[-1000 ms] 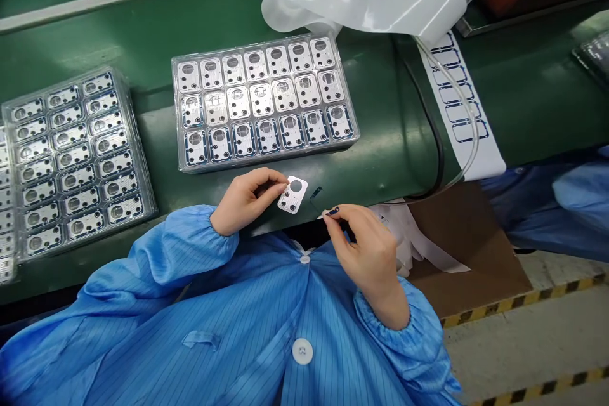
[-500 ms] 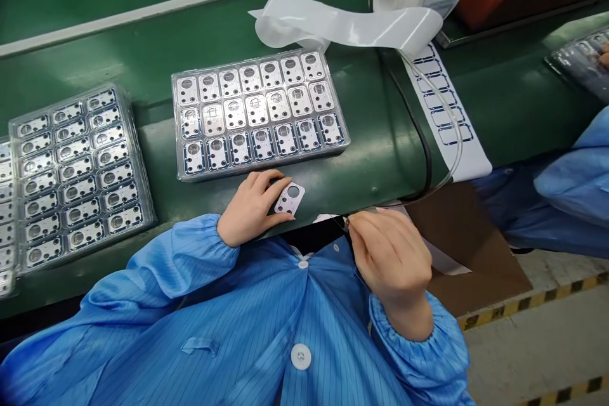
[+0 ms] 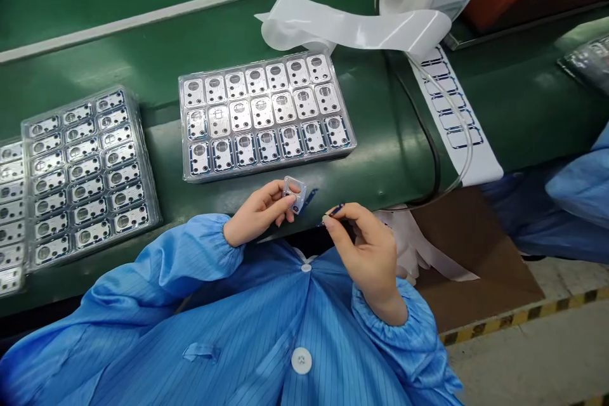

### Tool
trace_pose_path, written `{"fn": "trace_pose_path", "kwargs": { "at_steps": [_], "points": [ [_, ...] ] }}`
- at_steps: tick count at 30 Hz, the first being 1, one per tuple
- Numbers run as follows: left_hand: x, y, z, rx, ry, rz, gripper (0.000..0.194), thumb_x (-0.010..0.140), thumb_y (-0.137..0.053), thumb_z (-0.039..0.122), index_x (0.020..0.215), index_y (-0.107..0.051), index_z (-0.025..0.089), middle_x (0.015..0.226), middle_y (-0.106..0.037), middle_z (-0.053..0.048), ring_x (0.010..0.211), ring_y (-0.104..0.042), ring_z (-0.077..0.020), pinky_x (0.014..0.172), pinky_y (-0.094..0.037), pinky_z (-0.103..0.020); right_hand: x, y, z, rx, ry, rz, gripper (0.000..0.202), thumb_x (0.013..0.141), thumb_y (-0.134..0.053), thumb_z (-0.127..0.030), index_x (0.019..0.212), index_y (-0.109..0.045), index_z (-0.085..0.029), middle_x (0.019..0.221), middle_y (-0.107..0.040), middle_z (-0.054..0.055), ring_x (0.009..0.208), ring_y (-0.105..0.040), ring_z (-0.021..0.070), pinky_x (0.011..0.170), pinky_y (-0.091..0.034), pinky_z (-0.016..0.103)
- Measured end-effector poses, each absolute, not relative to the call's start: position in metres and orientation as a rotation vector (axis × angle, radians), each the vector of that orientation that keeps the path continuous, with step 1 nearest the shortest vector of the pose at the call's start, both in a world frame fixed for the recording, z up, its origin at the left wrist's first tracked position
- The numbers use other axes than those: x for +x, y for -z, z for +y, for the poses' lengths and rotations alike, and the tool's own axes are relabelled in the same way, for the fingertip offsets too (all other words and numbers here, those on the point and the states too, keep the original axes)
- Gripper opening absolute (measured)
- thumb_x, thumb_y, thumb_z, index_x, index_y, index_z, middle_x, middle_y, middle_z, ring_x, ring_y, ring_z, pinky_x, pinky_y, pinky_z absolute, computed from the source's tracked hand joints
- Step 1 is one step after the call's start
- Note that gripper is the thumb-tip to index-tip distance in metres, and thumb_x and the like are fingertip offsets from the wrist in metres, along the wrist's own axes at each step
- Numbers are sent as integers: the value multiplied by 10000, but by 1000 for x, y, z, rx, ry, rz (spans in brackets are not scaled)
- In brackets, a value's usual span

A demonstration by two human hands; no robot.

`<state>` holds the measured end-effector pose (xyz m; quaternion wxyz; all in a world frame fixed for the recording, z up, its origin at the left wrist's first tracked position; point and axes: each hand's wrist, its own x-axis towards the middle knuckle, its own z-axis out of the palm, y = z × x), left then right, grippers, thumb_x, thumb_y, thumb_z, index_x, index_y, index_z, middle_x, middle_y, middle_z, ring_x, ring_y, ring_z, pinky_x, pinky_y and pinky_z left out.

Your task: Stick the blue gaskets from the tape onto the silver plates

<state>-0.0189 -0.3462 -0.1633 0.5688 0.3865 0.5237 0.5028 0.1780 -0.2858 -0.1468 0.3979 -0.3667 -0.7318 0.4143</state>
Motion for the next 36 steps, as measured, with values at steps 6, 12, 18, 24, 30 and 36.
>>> {"fn": "trace_pose_path", "kwargs": {
  "at_steps": [6, 12, 18, 24, 30, 36],
  "points": [
    [-19, 163, -344, 710, -1158, 1122, 418, 879, -647, 504, 1038, -577, 124, 819, -644, -39, 664, -664, -106, 502, -473, -177, 166, 166, -281, -1024, -1389, -1671, 124, 859, -736, -347, 884, -717, -227, 749, -702, -8, 611, -641, 117, 555, -547, 219],
    [-18, 166, -345, 776, -1178, 1168, 358, 909, -631, 413, 1121, -611, 126, 849, -658, -40, 636, -582, -83, 513, -479, -183, 161, 169, -282, -1015, -1416, -1689, 112, 833, -763, -327, 884, -728, -233, 765, -704, -10, 620, -629, 113, 568, -539, 220],
    [-18, 166, -344, 796, -1170, 1182, 283, 931, -588, 354, 1075, -633, 114, 829, -646, -41, 636, -554, -98, 508, -450, -204, 160, 165, -284, -1043, -1354, -1712, 96, 811, -777, -269, 885, -730, -230, 777, -706, -6, 662, -641, 118, 604, -540, 222],
    [-18, 161, -343, 790, -1151, 1161, 287, 941, -568, 331, 1110, -632, 108, 835, -650, -48, 683, -585, -101, 517, -452, -176, 160, 164, -284, -1097, -1370, -1725, 93, 826, -766, -296, 880, -725, -231, 803, -708, -2, 712, -659, 135, 644, -551, 246],
    [-17, 160, -343, 782, -1136, 1164, 345, 931, -588, 366, 1140, -622, 94, 892, -666, -68, 704, -606, -103, 527, -450, -174, 161, 162, -286, -1088, -1209, -1849, 55, 854, -739, -285, 883, -717, -244, 843, -714, -7, 755, -665, 143, 672, -545, 259],
    [-18, 165, -343, 806, -1161, 1125, 349, 920, -604, 389, 1123, -635, 107, 966, -678, -80, 716, -624, -101, 535, -445, -173, 159, 159, -286, -1035, -994, -1999, 23, 875, -703, -261, 883, -697, -240, 819, -704, -9, 733, -659, 152, 694, -548, 288]
  ]
}}
